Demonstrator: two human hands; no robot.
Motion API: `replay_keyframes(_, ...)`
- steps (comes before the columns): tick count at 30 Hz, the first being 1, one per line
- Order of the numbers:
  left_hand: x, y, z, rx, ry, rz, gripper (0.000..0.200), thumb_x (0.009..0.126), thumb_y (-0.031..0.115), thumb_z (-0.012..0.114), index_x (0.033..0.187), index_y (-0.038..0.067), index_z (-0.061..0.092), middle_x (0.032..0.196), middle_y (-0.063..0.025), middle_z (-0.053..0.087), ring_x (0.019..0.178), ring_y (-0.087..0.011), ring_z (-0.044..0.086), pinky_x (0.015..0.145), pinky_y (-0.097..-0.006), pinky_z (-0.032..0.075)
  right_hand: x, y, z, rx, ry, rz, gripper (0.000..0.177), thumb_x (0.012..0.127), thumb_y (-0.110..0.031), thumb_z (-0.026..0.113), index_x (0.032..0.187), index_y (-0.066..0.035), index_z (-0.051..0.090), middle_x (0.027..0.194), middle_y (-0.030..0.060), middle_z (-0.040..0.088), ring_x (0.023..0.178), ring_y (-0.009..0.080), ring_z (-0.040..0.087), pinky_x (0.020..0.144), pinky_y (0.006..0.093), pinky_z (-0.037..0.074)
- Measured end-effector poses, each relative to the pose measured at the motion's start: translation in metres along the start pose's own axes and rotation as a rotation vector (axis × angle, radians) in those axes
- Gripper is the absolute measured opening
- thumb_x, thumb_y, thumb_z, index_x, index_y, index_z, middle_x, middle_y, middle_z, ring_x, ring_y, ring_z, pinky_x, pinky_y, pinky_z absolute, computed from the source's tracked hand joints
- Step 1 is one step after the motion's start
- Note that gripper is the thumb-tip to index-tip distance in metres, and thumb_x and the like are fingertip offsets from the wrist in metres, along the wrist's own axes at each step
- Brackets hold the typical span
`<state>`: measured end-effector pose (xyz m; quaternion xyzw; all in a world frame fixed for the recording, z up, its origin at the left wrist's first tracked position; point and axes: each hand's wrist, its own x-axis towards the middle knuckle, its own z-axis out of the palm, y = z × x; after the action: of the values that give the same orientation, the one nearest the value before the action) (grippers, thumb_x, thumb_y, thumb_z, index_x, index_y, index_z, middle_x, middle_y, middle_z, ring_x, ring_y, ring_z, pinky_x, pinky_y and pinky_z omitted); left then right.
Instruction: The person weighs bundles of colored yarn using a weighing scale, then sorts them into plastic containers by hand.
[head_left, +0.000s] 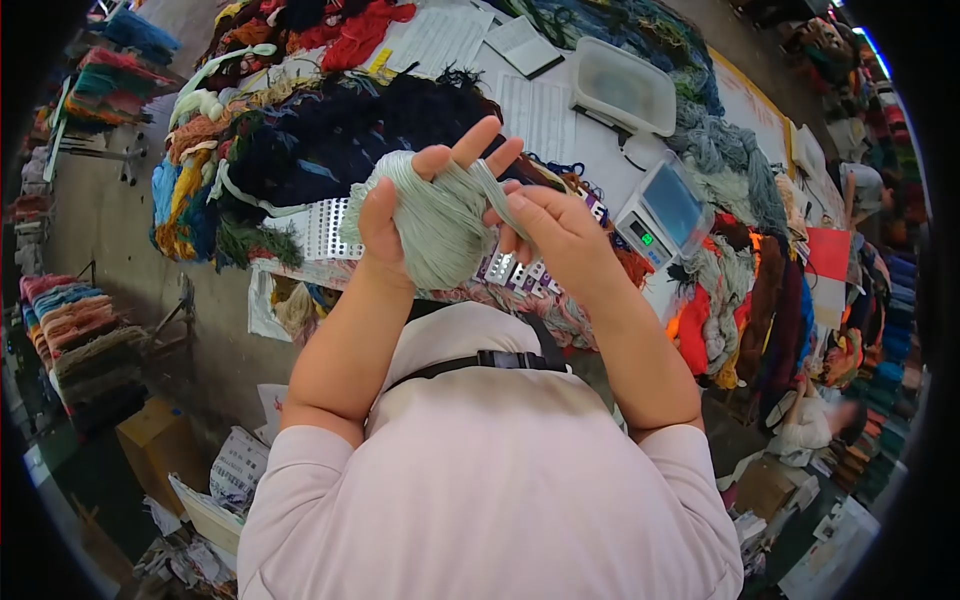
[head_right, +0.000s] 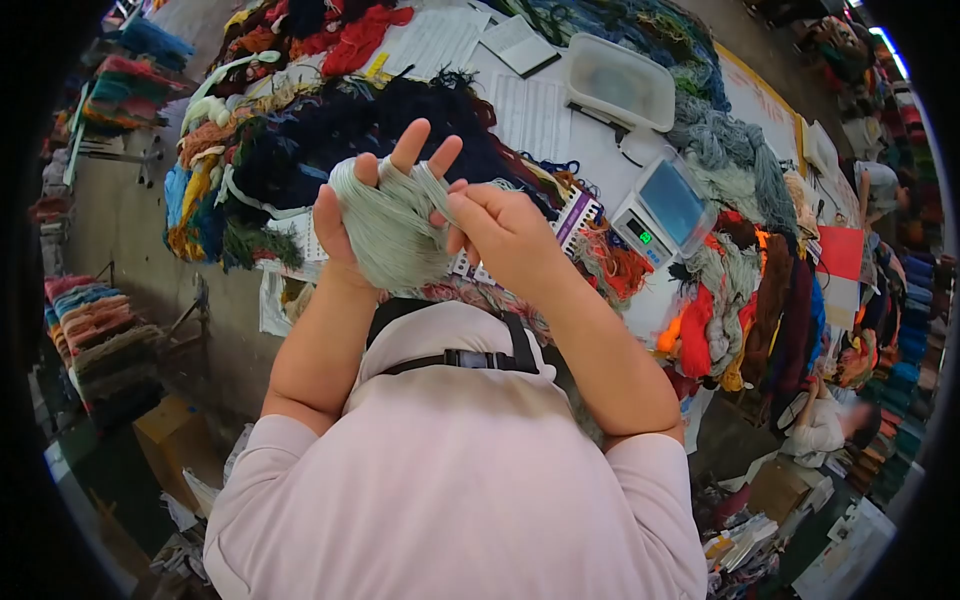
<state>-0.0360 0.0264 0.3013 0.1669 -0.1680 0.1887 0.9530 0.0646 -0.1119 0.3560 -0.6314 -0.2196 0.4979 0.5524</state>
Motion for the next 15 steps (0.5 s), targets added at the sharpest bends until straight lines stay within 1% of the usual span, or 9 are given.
replay_keyframes(2, 0.005, -0.002, 0.005, 0.008, 0.005, 0.028, 0.049, 0.088, 0.05, 0.052, 0.127, 0.02, 0.058, 0.153, -0.0171, 0.019, 0.14, -0.0379, 0.018, 0.104, -0.0413, 0.034, 0.006, 0.024, -0.003, -0.142, 0.034, -0.168, 0.029, 0.095, -0.024, 0.047, 0.092, 0.001, 0.063, 0.069, 0.0044, 0.058, 0.062, 0.0137, 0.054, 0.063, 0.0265, 0.046)
replay_keyframes(3, 0.007, -0.001, 0.007, 0.014, 0.013, 0.057, 0.049, 0.087, 0.05, 0.052, 0.126, 0.021, 0.058, 0.153, -0.0181, 0.018, 0.14, -0.0377, 0.018, 0.105, -0.0415, 0.033, 0.003, 0.022, -0.008, -0.442, 0.145, -0.162, 0.024, 0.09, -0.022, 0.055, 0.097, -0.001, 0.063, 0.078, 0.0072, 0.061, 0.075, 0.0208, 0.058, 0.074, 0.0326, 0.047)
replay_keyframes(4, 0.007, 0.001, 0.008, 0.017, 0.015, 0.06, 0.049, 0.087, 0.05, 0.052, 0.126, 0.021, 0.058, 0.153, -0.0181, 0.018, 0.14, -0.0377, 0.018, 0.105, -0.0415, 0.033, 0.004, 0.022, -0.007, -0.442, 0.142, -0.163, 0.024, 0.09, -0.022, 0.055, 0.097, -0.001, 0.063, 0.078, 0.0072, 0.061, 0.075, 0.0208, 0.058, 0.074, 0.0326, 0.047)
replay_keyframes(6, 0.008, 0.003, 0.008, 0.158, -0.072, 0.022, 0.048, 0.086, 0.052, 0.053, 0.125, 0.024, 0.06, 0.153, -0.0202, 0.014, 0.14, -0.0373, 0.017, 0.109, -0.0443, 0.027, 0.004, 0.025, -0.006, -0.594, 0.499, -0.56, 0.023, 0.082, -0.018, 0.064, 0.1, -0.003, 0.063, 0.089, 0.0088, 0.061, 0.085, 0.0227, 0.058, 0.078, 0.0341, 0.046)
replay_keyframes(7, 0.008, 0.002, 0.008, 0.157, -0.066, 0.017, 0.048, 0.086, 0.052, 0.053, 0.125, 0.024, 0.06, 0.153, -0.0202, 0.014, 0.14, -0.0373, 0.017, 0.109, -0.0443, 0.027, -0.003, 0.013, -0.002, -0.509, 0.412, -0.544, 0.027, 0.076, -0.013, 0.069, 0.1, -0.004, 0.064, 0.096, 0.0101, 0.059, 0.09, 0.023, 0.057, 0.08, 0.034, 0.045)
replay_keyframes(9, 0.009, -0.003, 0.01, 0.212, -0.102, 0.016, 0.048, 0.086, 0.052, 0.052, 0.124, 0.025, 0.06, 0.153, -0.0219, 0.011, 0.141, -0.0371, 0.017, 0.111, -0.0468, 0.022, -0.004, -0.001, 0.007, -0.608, 0.272, -0.75, 0.03, 0.073, -0.007, 0.071, 0.102, -0.004, 0.064, 0.097, 0.0093, 0.059, 0.09, 0.0202, 0.057, 0.082, 0.0326, 0.045)
replay_keyframes(10, 0.011, -0.005, 0.008, 0.21, -0.104, 0.008, 0.048, 0.086, 0.052, 0.052, 0.124, 0.025, 0.06, 0.153, -0.0219, 0.011, 0.141, -0.0371, 0.017, 0.111, -0.0468, 0.022, -0.002, -0.006, 0.014, -0.666, 0.292, -0.826, 0.028, 0.068, -0.005, 0.073, 0.095, -0.004, 0.065, 0.093, 0.0097, 0.058, 0.087, 0.0225, 0.057, 0.079, 0.0326, 0.046)
replay_keyframes(13, 0.011, -0.006, 0.006, 0.22, -0.116, 0.015, 0.05, 0.085, 0.053, 0.052, 0.125, 0.025, 0.06, 0.153, -0.0216, 0.012, 0.14, -0.0368, 0.017, 0.111, -0.0481, 0.019, 0.008, 0.001, 0.015, -0.686, 0.207, -0.71, 0.022, 0.066, -0.005, 0.074, 0.087, -0.003, 0.066, 0.087, 0.009, 0.058, 0.083, 0.0237, 0.057, 0.076, 0.0335, 0.046)
replay_keyframes(15, 0.008, -0.002, 0.007, 0.209, -0.111, -0.012, 0.053, 0.085, 0.05, 0.052, 0.129, 0.022, 0.056, 0.153, -0.0215, 0.013, 0.141, -0.0357, 0.017, 0.112, -0.0473, 0.018, 0.01, 0.002, 0.016, -0.642, 0.197, -0.753, 0.017, 0.069, -0.003, 0.073, 0.082, -0.001, 0.064, 0.083, 0.0069, 0.058, 0.079, 0.02, 0.057, 0.073, 0.0312, 0.046)
